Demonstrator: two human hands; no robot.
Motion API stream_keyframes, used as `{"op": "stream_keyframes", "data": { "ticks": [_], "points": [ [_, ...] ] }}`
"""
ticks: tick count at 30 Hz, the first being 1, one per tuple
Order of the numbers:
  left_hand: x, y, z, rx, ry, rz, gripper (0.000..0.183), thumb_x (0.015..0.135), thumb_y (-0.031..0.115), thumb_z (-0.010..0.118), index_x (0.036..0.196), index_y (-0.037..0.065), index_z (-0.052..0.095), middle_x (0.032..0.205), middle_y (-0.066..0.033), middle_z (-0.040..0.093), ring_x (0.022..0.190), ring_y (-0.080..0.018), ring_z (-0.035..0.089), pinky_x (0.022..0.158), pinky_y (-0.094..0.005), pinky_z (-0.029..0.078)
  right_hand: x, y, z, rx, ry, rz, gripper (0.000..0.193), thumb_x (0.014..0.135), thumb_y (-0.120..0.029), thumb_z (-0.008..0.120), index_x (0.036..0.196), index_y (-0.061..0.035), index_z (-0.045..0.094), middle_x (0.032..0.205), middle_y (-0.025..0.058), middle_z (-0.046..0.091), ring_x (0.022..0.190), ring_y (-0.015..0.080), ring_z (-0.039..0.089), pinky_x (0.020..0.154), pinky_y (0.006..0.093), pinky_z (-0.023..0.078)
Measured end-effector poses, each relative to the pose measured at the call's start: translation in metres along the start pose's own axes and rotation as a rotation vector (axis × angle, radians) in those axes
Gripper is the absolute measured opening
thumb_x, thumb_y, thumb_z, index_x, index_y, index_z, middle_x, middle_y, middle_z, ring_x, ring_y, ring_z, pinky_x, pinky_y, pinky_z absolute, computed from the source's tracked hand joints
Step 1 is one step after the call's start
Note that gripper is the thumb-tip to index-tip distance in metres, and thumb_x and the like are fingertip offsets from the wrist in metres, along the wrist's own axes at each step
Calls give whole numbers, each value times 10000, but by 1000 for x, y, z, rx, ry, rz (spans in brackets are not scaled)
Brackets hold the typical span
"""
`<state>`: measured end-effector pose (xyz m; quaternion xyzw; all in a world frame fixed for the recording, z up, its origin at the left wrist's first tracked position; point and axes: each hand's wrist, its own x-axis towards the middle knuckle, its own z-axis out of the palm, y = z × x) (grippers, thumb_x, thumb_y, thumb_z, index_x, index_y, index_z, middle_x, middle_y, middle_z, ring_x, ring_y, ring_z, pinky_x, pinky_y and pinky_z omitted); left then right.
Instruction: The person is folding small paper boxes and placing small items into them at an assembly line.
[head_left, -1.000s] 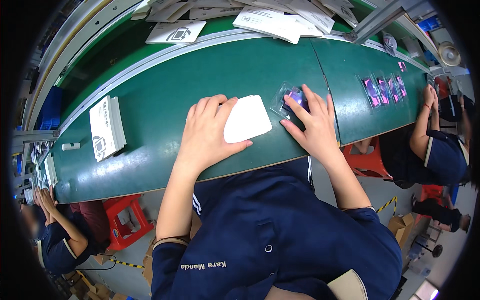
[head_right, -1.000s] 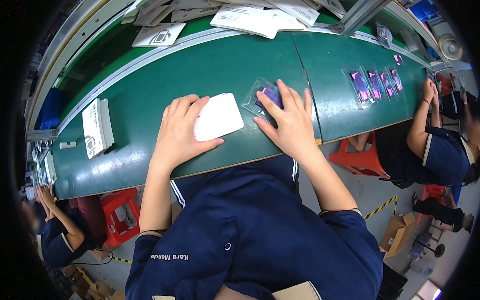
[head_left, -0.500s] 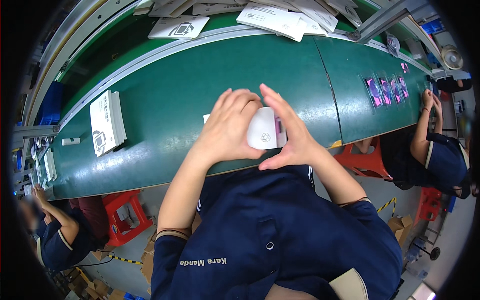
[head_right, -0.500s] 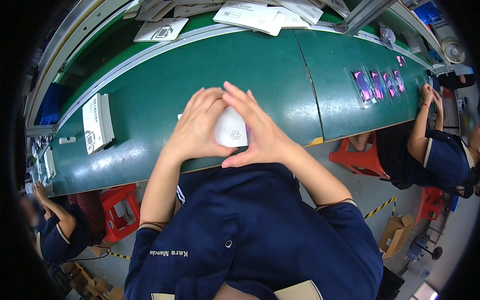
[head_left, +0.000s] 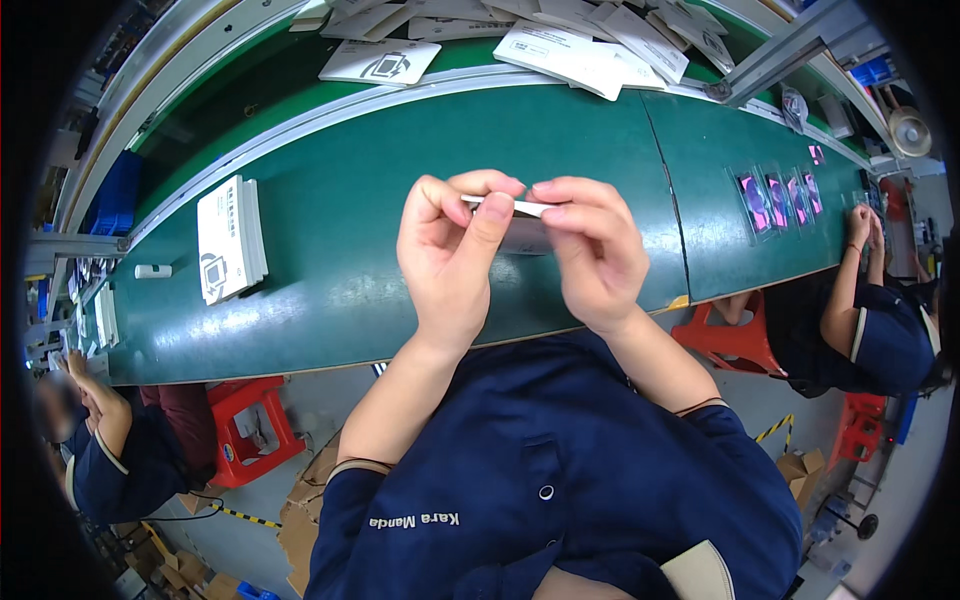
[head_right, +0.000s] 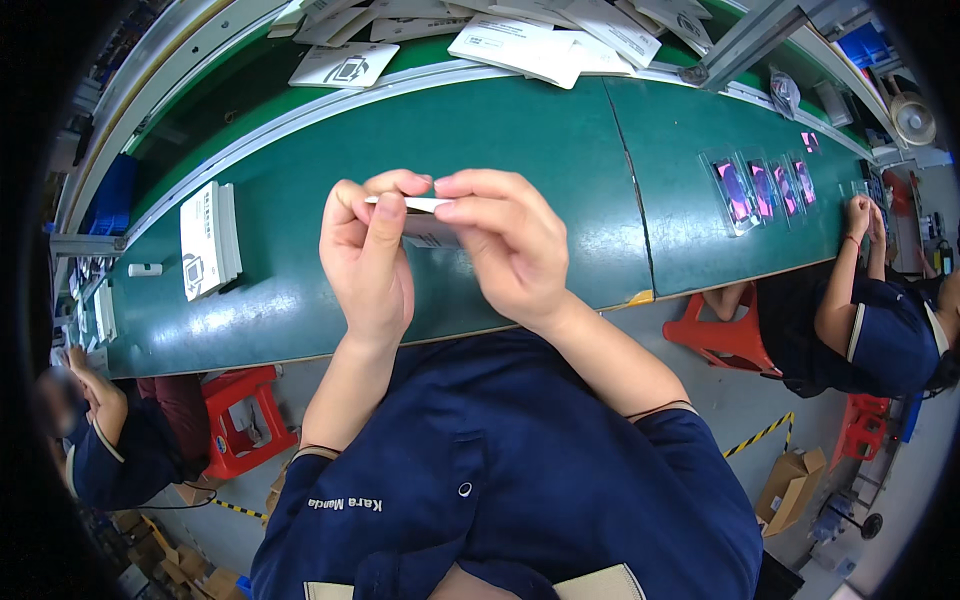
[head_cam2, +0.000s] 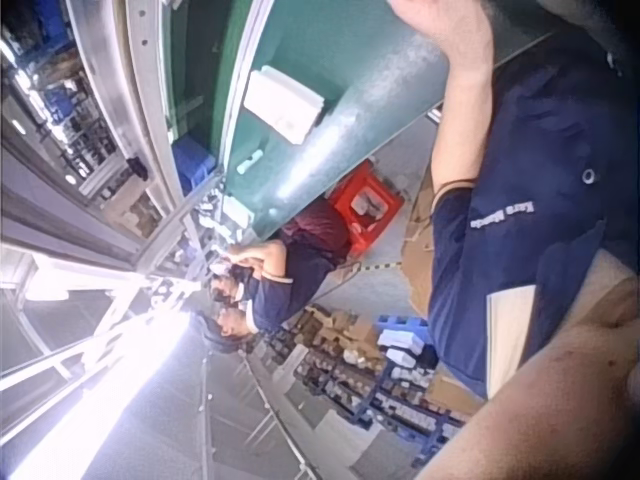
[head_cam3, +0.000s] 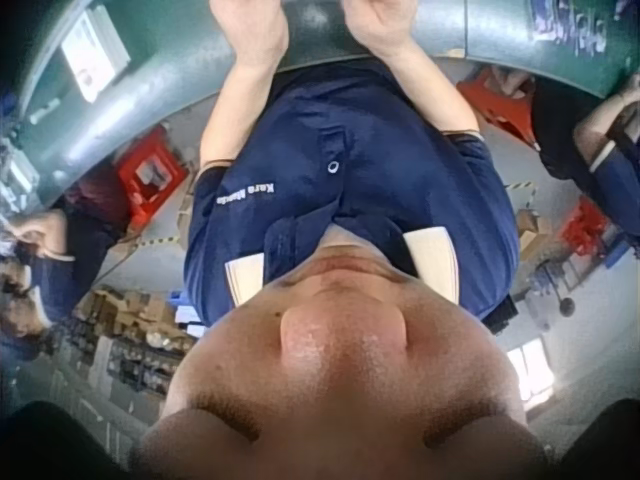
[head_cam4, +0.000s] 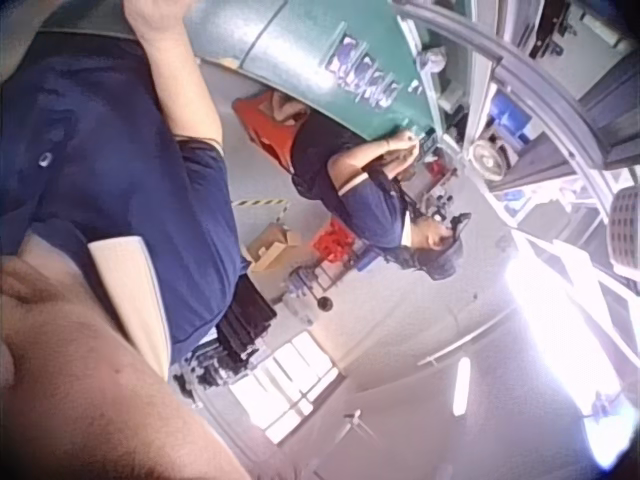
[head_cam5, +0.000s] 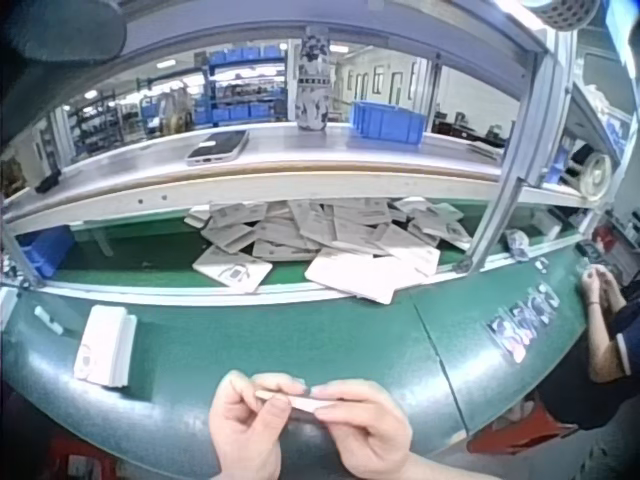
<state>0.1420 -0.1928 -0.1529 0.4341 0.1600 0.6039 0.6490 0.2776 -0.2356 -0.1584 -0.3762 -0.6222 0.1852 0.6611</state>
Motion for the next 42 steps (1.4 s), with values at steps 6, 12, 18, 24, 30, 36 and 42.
{"op": "stream_keyframes", "data": {
  "ticks": [6, 12, 18, 24, 30, 36, 42],
  "points": [
    [-9, -8, 0, 122, -8, 147, 290, 934, -6, 599, 1089, 98, 378, 1057, -166, 609, 1038, -220, 600, 926, -361, 462, -7, -13, 15, 322, 168, 298, 295, 960, -15, 571, 1242, 5, 483, 1135, 145, 615, 1034, 187, 616, 878, 302, 511],
    [-7, -10, 1, 161, -3, 220, 206, 942, 6, 608, 1058, 43, 442, 1025, -130, 576, 900, -165, 605, 822, -285, 504, 1, -15, 19, 546, 233, 323, 120, 1000, -46, 513, 1083, -23, 429, 1036, 165, 646, 946, 153, 638, 860, 297, 527],
    [0, -19, -26, 486, -146, 519, 172, 954, 92, 621, 1052, 30, 494, 1069, -160, 594, 905, -206, 624, 785, -306, 512, -19, 23, 4, -42, 76, -63, 345, 890, -1, 679, 1109, -48, 418, 983, 178, 654, 858, 224, 663, 795, 334, 537],
    [-10, 17, -41, -19, 223, -549, 577, 992, 186, 551, 1479, 4, 300, 1386, -164, 469, 1271, -237, 473, 1040, -348, 398, -27, 13, 7, -383, -223, -351, 260, 698, 1, 780, 824, -59, 561, 1081, 146, 692, 993, 295, 674, 778, 430, 507],
    [10, 99, -113, 939, 395, 251, 613, 900, -54, 609, 1456, -23, 352, 1376, -184, 522, 1118, -204, 608, 924, -314, 520, 5, 65, -7, -778, -735, -121, 630, 838, -374, 678, 1369, -107, 471, 1517, 146, 358, 1444, 376, 256, 1139, 615, 204],
    [31, 184, -278, 1359, 588, -112, 451, 860, 119, 737, 1246, -62, 590, 1234, -174, 612, 980, -227, 655, 793, -344, 539, 56, 135, -81, -1396, -286, 191, 706, 922, -549, 516, 1483, -145, 375, 1561, 203, 277, 1435, 491, 187, 1150, 633, 110],
    [14, 96, -133, 1756, 223, 484, 338, 772, 120, 768, 1089, 47, 677, 1241, -162, 600, 1201, -334, 530, 1031, -436, 391, -6, 51, -53, -1211, -564, 183, 695, 906, -547, 550, 1463, -155, 409, 1551, 190, 300, 1397, 527, 234, 1148, 614, 171]
  ]
}}
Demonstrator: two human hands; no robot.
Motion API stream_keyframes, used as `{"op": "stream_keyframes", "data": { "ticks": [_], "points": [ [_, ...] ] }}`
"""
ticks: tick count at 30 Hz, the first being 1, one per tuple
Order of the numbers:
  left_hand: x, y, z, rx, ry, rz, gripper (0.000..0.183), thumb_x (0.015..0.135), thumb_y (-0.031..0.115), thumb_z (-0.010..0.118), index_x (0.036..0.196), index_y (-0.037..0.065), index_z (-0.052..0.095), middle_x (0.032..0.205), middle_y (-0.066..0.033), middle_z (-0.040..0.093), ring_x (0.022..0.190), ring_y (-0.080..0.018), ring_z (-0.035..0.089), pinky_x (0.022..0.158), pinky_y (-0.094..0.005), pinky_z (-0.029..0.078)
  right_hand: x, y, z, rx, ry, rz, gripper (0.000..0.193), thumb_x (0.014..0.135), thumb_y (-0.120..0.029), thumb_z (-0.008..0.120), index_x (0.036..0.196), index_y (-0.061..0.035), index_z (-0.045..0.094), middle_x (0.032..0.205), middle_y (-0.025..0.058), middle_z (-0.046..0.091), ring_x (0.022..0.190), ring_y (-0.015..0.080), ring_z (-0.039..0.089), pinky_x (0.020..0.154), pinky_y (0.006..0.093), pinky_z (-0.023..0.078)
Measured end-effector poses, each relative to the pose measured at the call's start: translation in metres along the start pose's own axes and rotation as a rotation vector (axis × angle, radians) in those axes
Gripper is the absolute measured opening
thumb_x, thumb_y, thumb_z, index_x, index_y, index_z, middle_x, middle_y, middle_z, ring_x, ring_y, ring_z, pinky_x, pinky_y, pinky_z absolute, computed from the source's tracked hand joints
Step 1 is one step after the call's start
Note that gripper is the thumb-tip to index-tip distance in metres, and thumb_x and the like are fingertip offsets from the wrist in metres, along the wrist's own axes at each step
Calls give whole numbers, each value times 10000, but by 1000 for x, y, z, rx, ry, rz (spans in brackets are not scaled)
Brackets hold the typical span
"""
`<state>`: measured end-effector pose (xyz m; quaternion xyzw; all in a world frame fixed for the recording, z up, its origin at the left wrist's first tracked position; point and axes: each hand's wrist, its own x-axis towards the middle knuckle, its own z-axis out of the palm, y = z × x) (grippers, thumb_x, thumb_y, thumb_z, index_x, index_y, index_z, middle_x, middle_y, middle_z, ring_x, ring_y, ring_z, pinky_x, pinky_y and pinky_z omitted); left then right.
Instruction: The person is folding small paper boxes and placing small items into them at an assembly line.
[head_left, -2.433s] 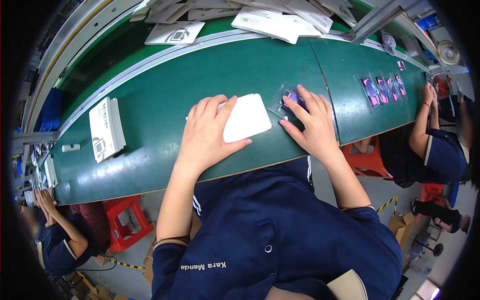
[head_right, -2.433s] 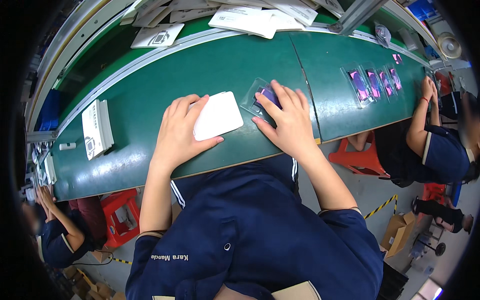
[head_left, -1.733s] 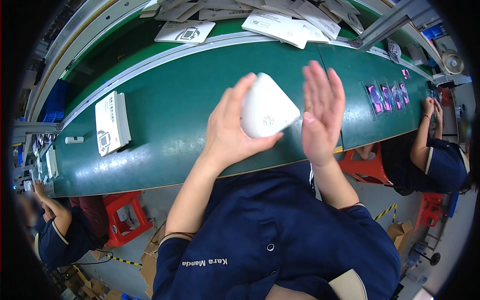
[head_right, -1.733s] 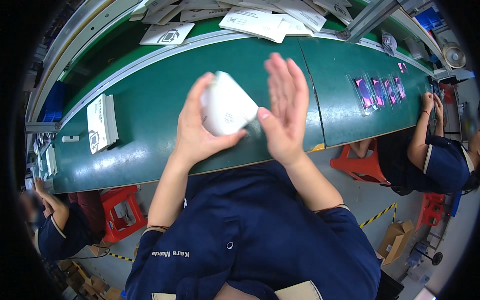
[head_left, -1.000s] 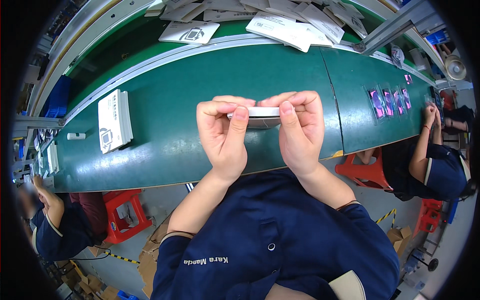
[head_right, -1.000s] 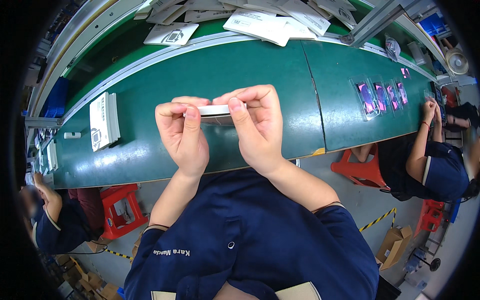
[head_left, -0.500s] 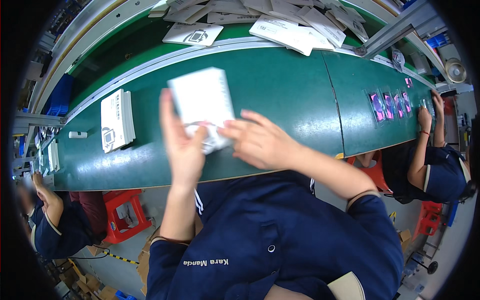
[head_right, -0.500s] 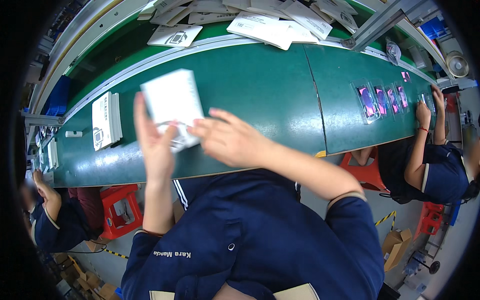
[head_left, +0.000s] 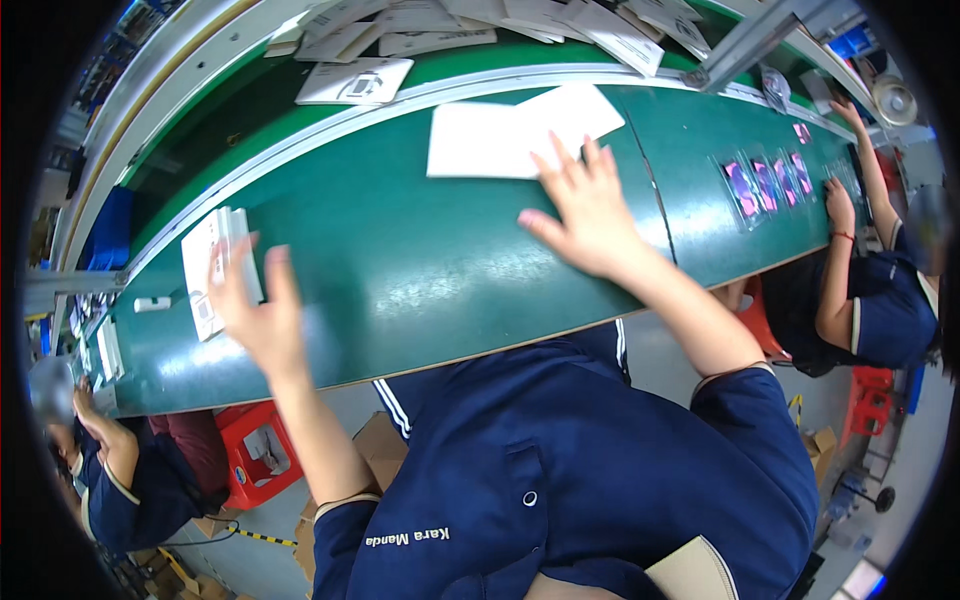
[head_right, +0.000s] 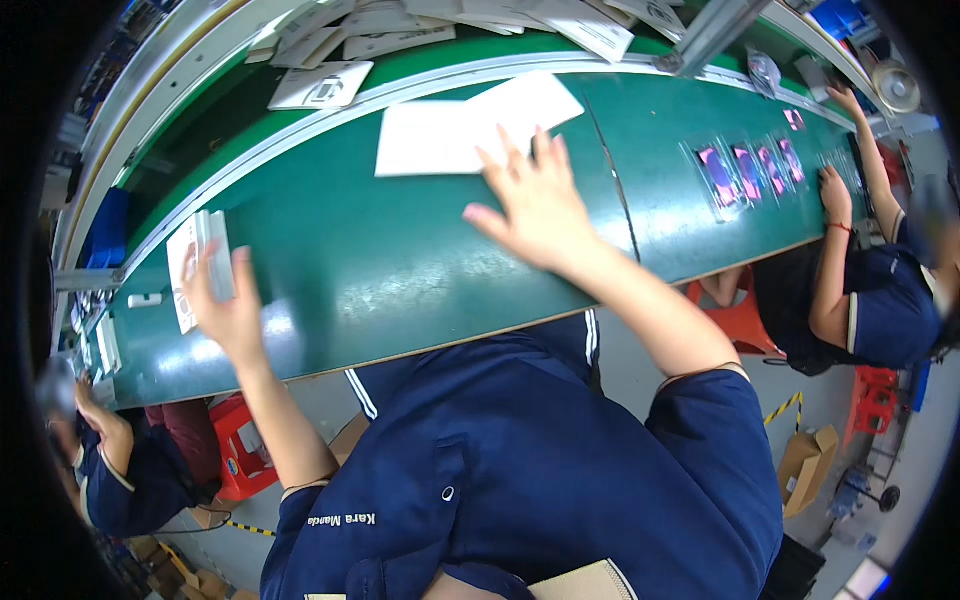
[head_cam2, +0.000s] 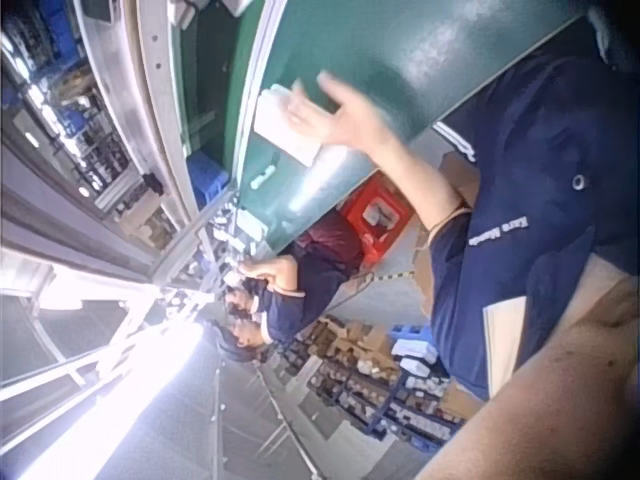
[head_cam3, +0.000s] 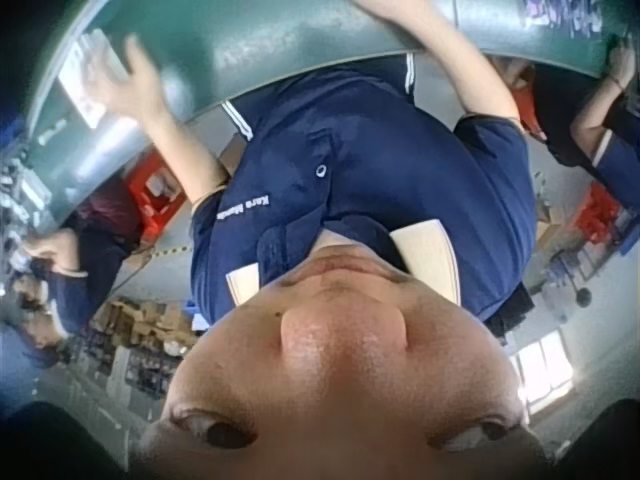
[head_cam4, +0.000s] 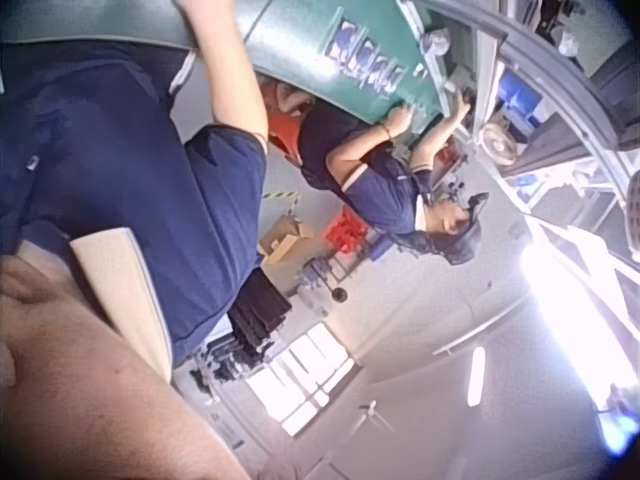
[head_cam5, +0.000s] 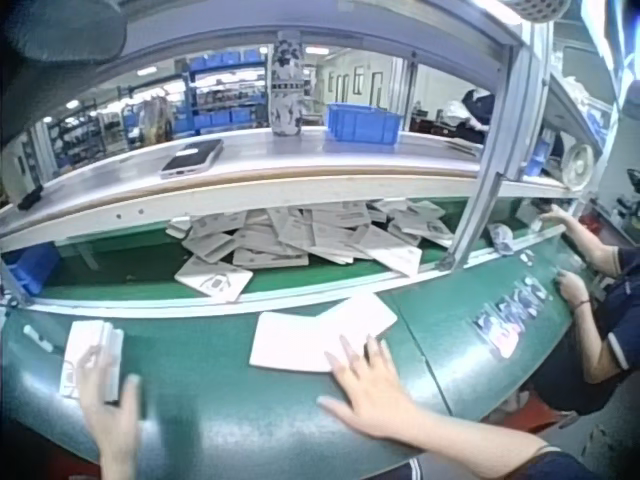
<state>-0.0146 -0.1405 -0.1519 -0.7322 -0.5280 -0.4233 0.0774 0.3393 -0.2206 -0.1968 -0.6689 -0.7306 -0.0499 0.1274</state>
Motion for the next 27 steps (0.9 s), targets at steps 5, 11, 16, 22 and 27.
{"op": "stream_keyframes", "data": {
  "ticks": [5, 11, 16, 22, 27],
  "points": [
    [-32, 109, 44, -179, -630, 371, 829, 648, 392, 852, 1363, 124, 530, 1413, -197, 446, 1308, -401, 421, 1117, -560, 270, -39, 18, -22, 124, 81, -8, 709, 856, -452, 675, 1443, -144, 425, 1552, 195, 281, 1417, 469, 243, 1126, 642, 157],
    [-21, 116, 40, -381, -698, 410, 811, 625, 296, 861, 1356, 127, 551, 1293, -190, 520, 1198, -377, 494, 1055, -520, 351, -102, 187, -46, -498, 251, 589, 865, 844, -625, 610, 1497, -121, 348, 1570, 214, 251, 1466, 445, 136, 1109, 683, 61],
    [-42, 134, 28, -518, -1011, 558, 748, 667, 326, 829, 1343, 134, 571, 1381, -163, 492, 1228, -359, 467, 1032, -458, 364, -118, 201, -38, -365, 165, 543, 975, 829, -670, 593, 1547, -119, 229, 1591, 243, 163, 1487, 430, 26, 1127, 646, -9],
    [-42, 125, 41, -262, -768, 329, 734, 664, 297, 848, 1301, 70, 561, 1417, -173, 455, 1234, -368, 453, 1025, -465, 366, -95, 136, -34, -252, 81, 416, 973, 838, -583, 637, 1536, -59, 207, 1531, 266, 285, 1456, 422, 179, 1148, 595, 42],
    [-33, 129, 53, -428, -776, 331, 693, 637, 285, 841, 1222, 33, 567, 1269, -167, 525, 1161, -327, 486, 971, -444, 387, -75, 70, -36, 44, 89, 230, 559, 875, -301, 672, 1384, -134, 514, 1344, 205, 464, 1240, 384, 434, 1067, 487, 297]
  ]
}}
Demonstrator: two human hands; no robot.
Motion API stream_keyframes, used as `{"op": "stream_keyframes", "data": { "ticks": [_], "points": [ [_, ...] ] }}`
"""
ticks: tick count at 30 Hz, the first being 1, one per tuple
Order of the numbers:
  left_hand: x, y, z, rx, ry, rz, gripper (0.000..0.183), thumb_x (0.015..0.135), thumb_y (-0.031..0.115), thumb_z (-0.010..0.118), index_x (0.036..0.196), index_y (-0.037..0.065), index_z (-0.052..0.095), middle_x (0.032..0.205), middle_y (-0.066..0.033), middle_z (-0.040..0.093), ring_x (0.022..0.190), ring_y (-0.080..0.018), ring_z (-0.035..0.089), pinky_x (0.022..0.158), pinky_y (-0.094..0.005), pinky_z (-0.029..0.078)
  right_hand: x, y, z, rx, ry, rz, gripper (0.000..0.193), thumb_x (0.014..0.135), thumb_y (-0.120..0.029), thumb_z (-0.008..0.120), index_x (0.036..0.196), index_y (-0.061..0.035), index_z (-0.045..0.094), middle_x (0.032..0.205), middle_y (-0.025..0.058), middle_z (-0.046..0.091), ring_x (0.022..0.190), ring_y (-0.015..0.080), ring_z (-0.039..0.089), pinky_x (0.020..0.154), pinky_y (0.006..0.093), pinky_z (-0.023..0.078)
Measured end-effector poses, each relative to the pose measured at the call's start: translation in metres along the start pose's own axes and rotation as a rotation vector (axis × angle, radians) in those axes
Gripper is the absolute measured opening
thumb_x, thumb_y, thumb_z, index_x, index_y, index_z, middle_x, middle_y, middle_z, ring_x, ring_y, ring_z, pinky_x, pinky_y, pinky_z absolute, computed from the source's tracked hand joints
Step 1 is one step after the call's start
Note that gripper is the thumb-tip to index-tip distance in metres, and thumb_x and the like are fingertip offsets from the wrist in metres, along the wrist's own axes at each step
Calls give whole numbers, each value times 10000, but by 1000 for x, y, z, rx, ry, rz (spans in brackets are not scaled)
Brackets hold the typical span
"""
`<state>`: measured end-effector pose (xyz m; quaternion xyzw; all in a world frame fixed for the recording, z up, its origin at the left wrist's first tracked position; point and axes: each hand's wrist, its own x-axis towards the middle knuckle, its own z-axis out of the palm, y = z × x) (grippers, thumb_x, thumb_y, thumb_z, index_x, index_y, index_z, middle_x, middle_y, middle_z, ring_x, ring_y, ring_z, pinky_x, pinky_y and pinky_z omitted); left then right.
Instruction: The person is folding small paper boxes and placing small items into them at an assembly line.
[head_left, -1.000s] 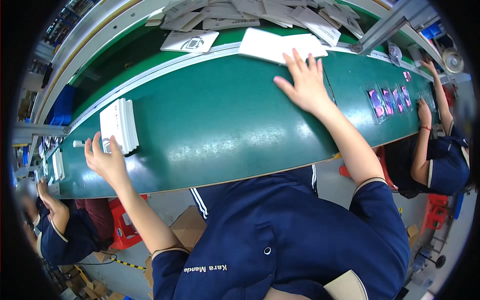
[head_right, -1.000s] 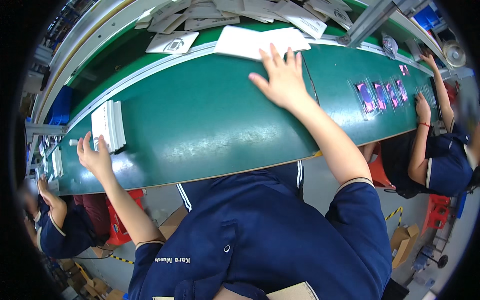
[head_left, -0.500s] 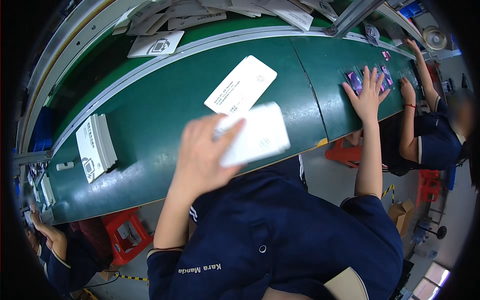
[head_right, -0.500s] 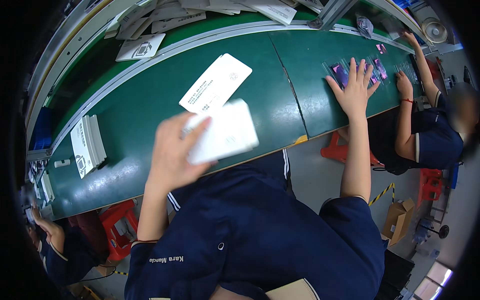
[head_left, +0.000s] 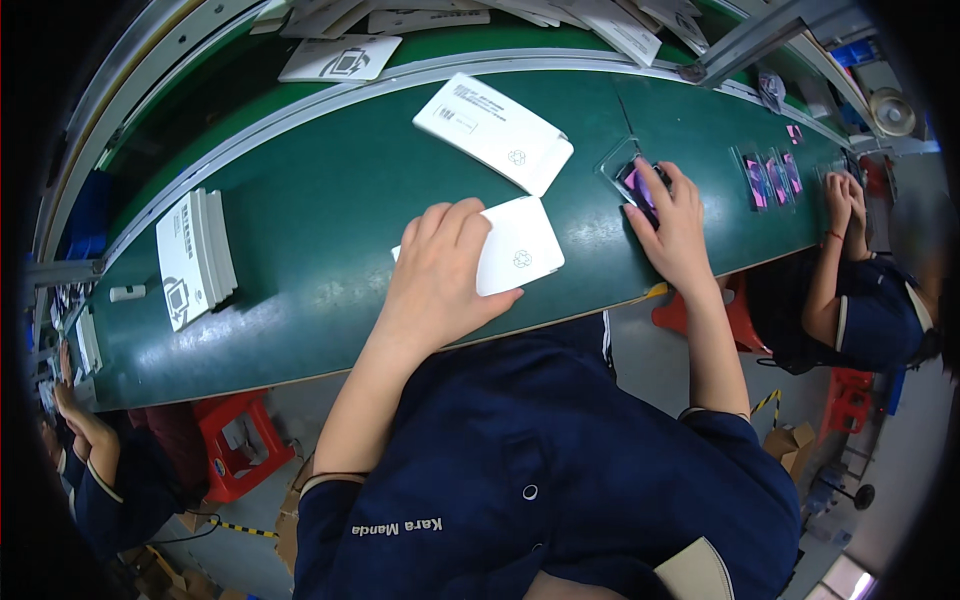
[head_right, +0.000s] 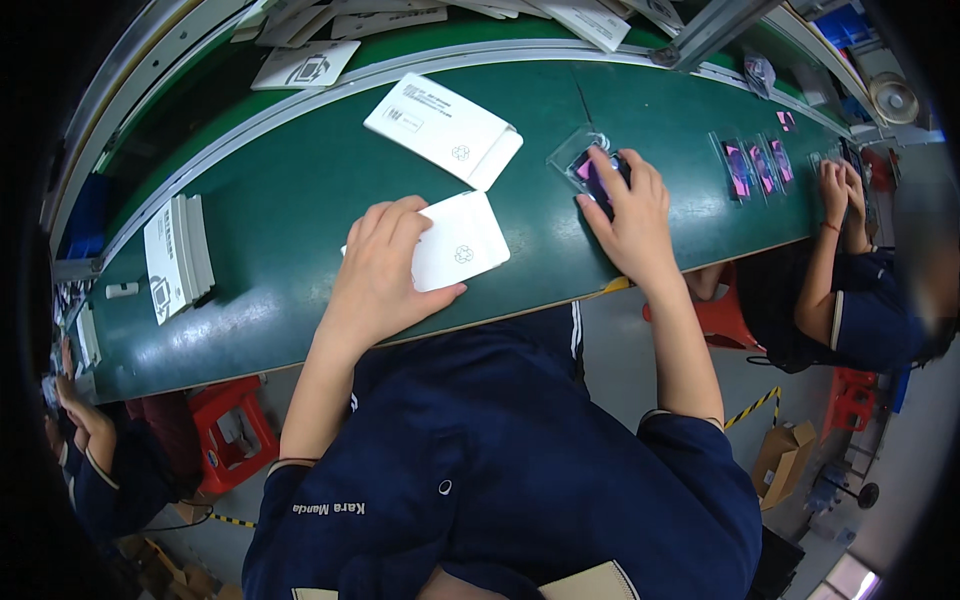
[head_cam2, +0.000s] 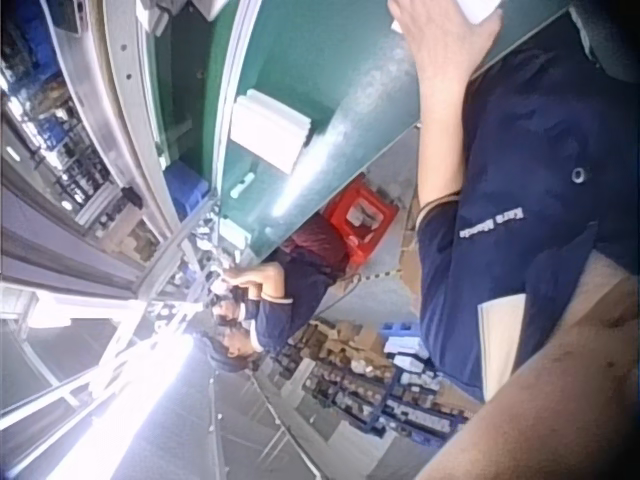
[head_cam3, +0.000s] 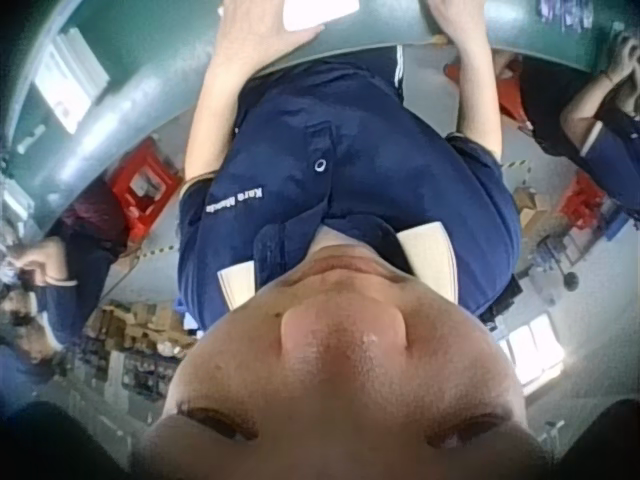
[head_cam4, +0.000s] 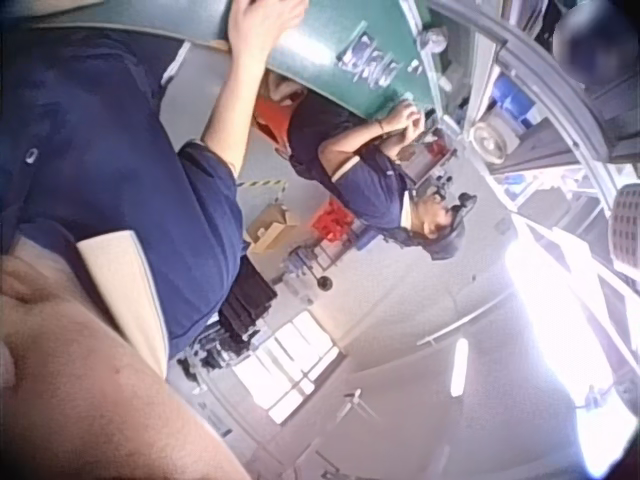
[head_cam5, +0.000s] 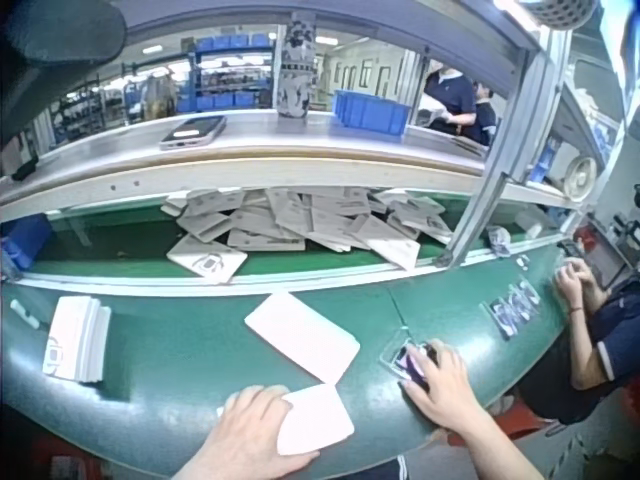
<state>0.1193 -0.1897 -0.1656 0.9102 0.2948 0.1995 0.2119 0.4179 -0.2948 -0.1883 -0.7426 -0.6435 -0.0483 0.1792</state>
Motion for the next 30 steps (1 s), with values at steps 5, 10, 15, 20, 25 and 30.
{"op": "stream_keyframes", "data": {
  "ticks": [5, 10, 15, 20, 25, 30],
  "points": [
    [6, -5, -3, -38, -33, -6, 737, 545, 282, 853, 1191, 49, 586, 1170, -129, 558, 1105, -316, 511, 965, -417, 388, -6, -44, -4, 148, -152, -206, 544, 793, -239, 739, 1305, -155, 577, 1351, 176, 460, 1231, 360, 449, 1081, 540, 297],
    [10, -11, -1, -53, -46, 96, 722, 514, 307, 842, 1140, 42, 597, 1101, -103, 557, 1062, -288, 520, 899, -391, 398, -15, -69, -9, 245, -344, -372, 601, 678, -203, 788, 1248, -189, 597, 1391, 137, 455, 1292, 332, 433, 1133, 640, 175],
    [13, -9, 6, -95, -4, 195, 673, 500, 285, 828, 1080, 32, 599, 1091, -113, 574, 1070, -294, 526, 910, -401, 401, -13, -91, 3, 554, -310, -292, 707, 648, -59, 683, 1315, -110, 454, 1486, 169, 373, 1403, 370, 336, 1155, 630, 129],
    [12, 8, 2, -189, -29, 78, 753, 490, 254, 834, 1156, 45, 551, 1045, -119, 594, 916, -313, 602, 867, -407, 453, 0, -108, 11, 1581, -53, -219, 734, 638, 93, 434, 1344, -85, 341, 1569, 248, 174, 1481, 375, 186, 1199, 503, 120],
    [16, 15, 6, -432, 448, 41, 772, 536, 226, 897, 1186, 100, 500, 1049, -122, 573, 844, -265, 609, 666, -353, 484, 25, -121, -25, 1912, -81, -4, 698, 779, 43, 504, 1447, -5, 307, 1526, 236, 305, 1456, 293, 271, 1176, 403, 245],
    [9, 16, 31, -682, 771, 87, 723, 627, 175, 930, 1139, 96, 426, 1134, -148, 551, 951, -216, 596, 741, -309, 495, 26, -154, -22, 1996, -186, 358, 318, 967, -105, 489, 1211, 77, 584, 1195, 169, 641, 1117, 231, 604, 1015, 366, 435]
  ]
}}
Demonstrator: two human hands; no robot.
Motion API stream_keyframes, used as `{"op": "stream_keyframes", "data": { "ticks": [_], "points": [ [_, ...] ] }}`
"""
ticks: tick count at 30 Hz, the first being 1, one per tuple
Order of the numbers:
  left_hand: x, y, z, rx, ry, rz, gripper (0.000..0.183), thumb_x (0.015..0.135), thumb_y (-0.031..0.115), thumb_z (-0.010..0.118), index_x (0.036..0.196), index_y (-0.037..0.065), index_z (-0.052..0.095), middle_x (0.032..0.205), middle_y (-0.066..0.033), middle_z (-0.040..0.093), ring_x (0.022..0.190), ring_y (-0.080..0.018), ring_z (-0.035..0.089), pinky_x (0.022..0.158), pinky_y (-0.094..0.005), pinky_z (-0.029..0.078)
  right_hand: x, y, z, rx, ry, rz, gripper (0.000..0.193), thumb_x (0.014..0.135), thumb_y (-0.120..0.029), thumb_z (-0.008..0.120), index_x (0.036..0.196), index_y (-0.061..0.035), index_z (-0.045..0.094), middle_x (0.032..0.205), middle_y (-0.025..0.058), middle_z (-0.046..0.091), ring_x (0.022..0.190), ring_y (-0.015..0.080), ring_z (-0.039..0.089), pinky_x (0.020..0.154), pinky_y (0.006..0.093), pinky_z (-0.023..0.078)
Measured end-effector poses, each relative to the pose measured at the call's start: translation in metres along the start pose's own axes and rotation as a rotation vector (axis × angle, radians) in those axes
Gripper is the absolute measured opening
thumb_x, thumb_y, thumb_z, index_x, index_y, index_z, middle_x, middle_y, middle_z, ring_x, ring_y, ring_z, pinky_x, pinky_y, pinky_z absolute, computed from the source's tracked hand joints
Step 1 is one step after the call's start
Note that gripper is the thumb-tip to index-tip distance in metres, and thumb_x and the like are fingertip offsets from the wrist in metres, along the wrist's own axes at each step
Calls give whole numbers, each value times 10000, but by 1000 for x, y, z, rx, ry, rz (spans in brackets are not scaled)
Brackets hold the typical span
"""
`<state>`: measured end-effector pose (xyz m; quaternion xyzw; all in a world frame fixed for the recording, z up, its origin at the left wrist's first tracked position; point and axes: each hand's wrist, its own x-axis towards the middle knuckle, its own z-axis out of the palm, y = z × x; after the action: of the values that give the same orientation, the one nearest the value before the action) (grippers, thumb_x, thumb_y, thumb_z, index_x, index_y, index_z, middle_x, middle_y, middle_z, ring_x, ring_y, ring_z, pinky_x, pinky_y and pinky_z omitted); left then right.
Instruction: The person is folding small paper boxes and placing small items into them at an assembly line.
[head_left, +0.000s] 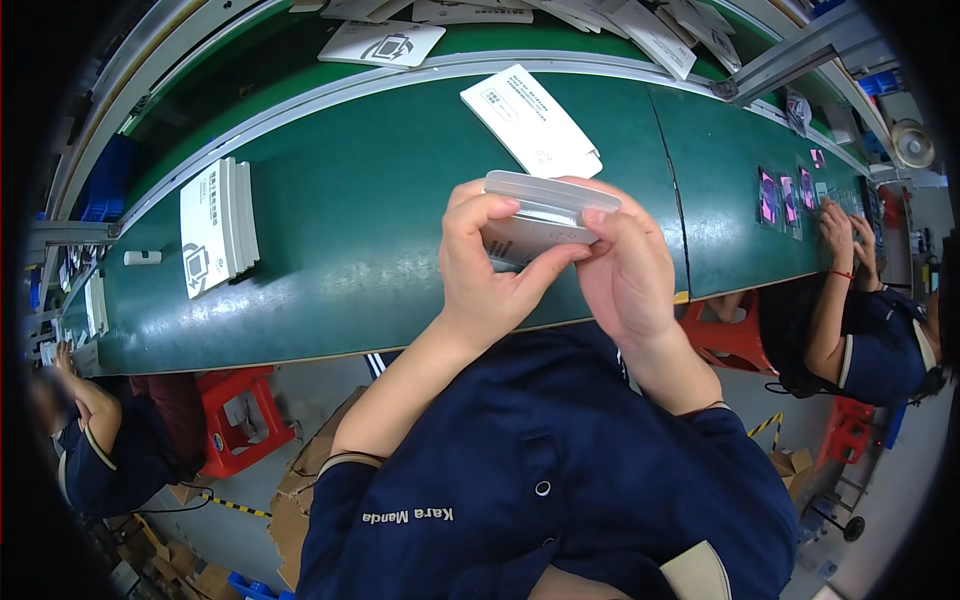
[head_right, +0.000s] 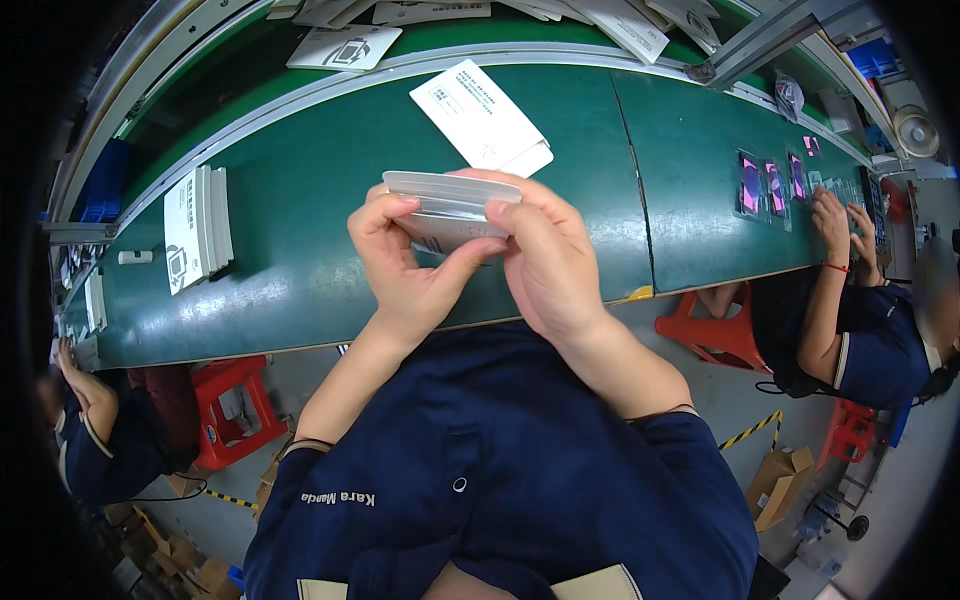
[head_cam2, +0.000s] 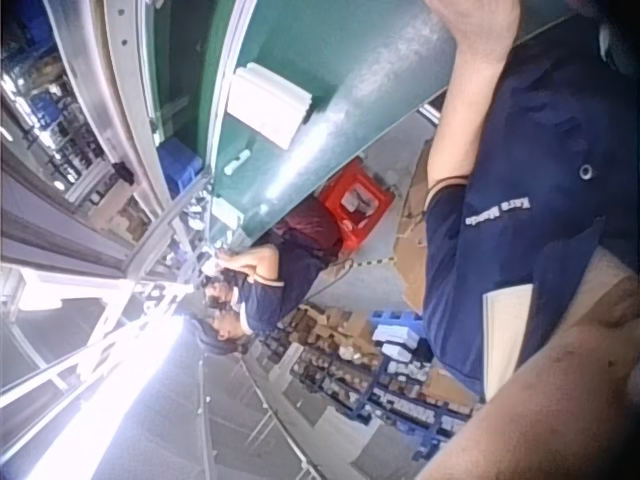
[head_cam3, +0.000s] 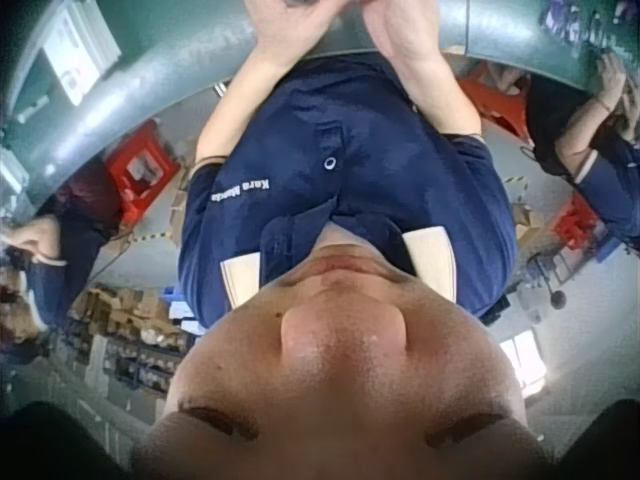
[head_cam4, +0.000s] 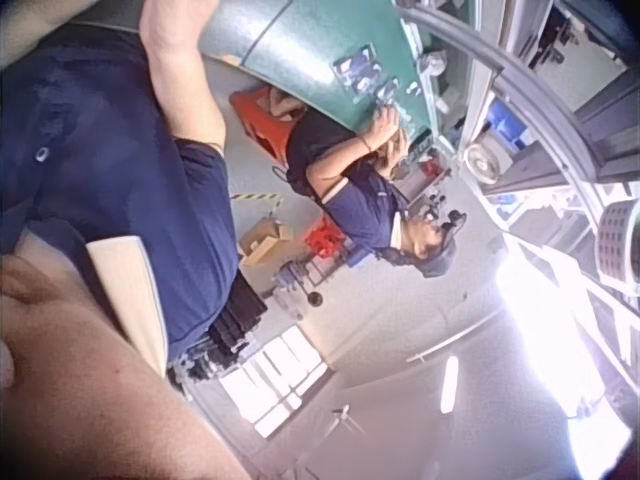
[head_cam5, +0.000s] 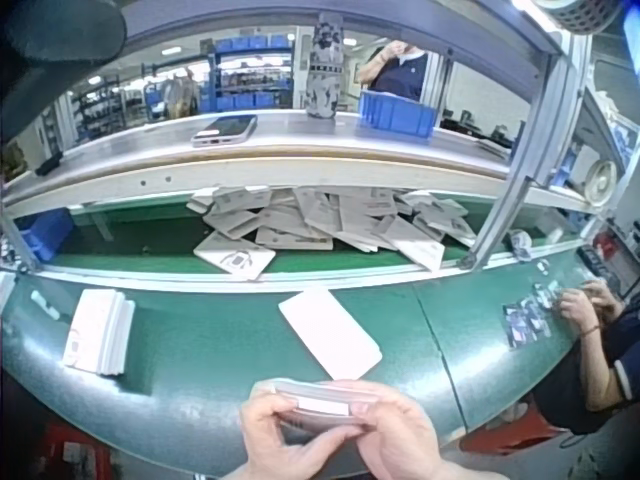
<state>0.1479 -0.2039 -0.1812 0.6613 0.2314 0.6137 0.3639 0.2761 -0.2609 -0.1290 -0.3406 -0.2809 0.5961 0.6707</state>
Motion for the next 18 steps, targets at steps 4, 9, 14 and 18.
{"op": "stream_keyframes", "data": {
  "ticks": [4, 9, 14, 18],
  "points": [
    [14, 24, -8, -446, 22, -289, 388, 832, 55, 772, 999, 70, 423, 1150, -165, 573, 968, -164, 588, 777, -276, 502, 12, 22, -5, -613, -58, -667, 202, 942, 38, 504, 1092, 15, 637, 1124, 177, 649, 1032, 240, 641, 886, 329, 514],
    [18, 26, -12, -643, 16, -373, 229, 949, -12, 593, 909, 78, 386, 1090, -184, 632, 939, -151, 616, 803, -237, 504, 13, 27, -12, -966, -115, -1105, 170, 852, 84, 649, 1008, 16, 651, 1103, 178, 640, 990, 267, 656, 823, 309, 535],
    [14, 32, -14, -562, 40, -285, 178, 954, -6, 582, 999, 50, 420, 1036, -166, 644, 932, -162, 630, 807, -257, 515, -2, 30, 2, -511, -46, -654, 188, 920, 52, 599, 1080, 11, 511, 1065, 186, 633, 976, 206, 648, 824, 295, 536],
    [14, 25, -15, -517, 21, -263, 187, 954, 5, 591, 1050, 46, 436, 1022, -164, 642, 915, -166, 630, 795, -267, 522, 4, 34, 6, -323, -41, -617, 198, 963, 17, 554, 1098, -10, 412, 1047, 189, 633, 984, 167, 636, 843, 295, 535]
  ]
}}
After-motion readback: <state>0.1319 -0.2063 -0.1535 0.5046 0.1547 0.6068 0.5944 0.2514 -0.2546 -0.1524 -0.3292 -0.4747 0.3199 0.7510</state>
